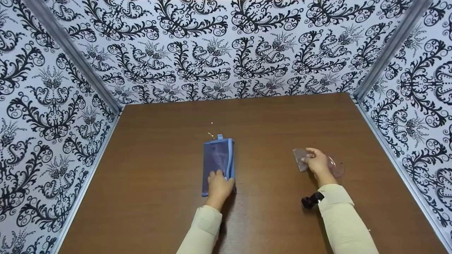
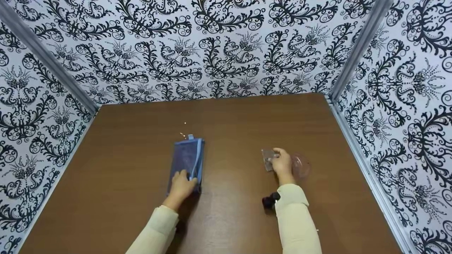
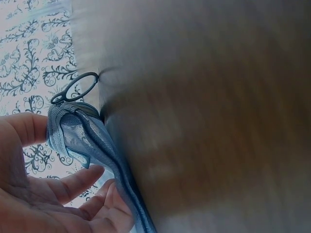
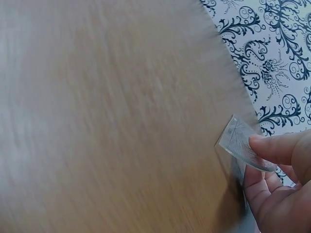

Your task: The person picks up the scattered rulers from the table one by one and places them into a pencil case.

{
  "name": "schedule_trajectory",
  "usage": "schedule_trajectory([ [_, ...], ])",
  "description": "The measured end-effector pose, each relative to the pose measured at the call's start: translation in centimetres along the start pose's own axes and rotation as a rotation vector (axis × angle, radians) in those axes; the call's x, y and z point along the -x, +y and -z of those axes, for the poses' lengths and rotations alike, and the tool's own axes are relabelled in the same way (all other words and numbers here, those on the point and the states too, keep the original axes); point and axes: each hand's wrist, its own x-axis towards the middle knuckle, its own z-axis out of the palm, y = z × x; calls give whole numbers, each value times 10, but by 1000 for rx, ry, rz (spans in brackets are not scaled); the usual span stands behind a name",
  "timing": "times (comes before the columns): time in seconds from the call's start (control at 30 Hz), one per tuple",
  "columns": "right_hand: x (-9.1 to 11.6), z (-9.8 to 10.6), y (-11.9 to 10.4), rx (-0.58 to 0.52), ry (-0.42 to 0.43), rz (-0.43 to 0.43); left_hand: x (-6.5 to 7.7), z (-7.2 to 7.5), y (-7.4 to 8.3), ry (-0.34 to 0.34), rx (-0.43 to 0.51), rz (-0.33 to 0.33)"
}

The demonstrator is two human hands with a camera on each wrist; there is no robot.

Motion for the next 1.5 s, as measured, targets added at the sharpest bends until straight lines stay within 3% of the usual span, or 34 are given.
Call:
schedule_trajectory([
  [0.27,5,1,-7,-30,-5,-26,1,0,0,-5,-3,-2],
  [0.67,10,-12,-16,-239,-17,-61,1,-1,-3,24,-10,-26],
  [1.5,19,-41,-24,-326,-54,-117,1,1,-1,28,-8,-49],
])
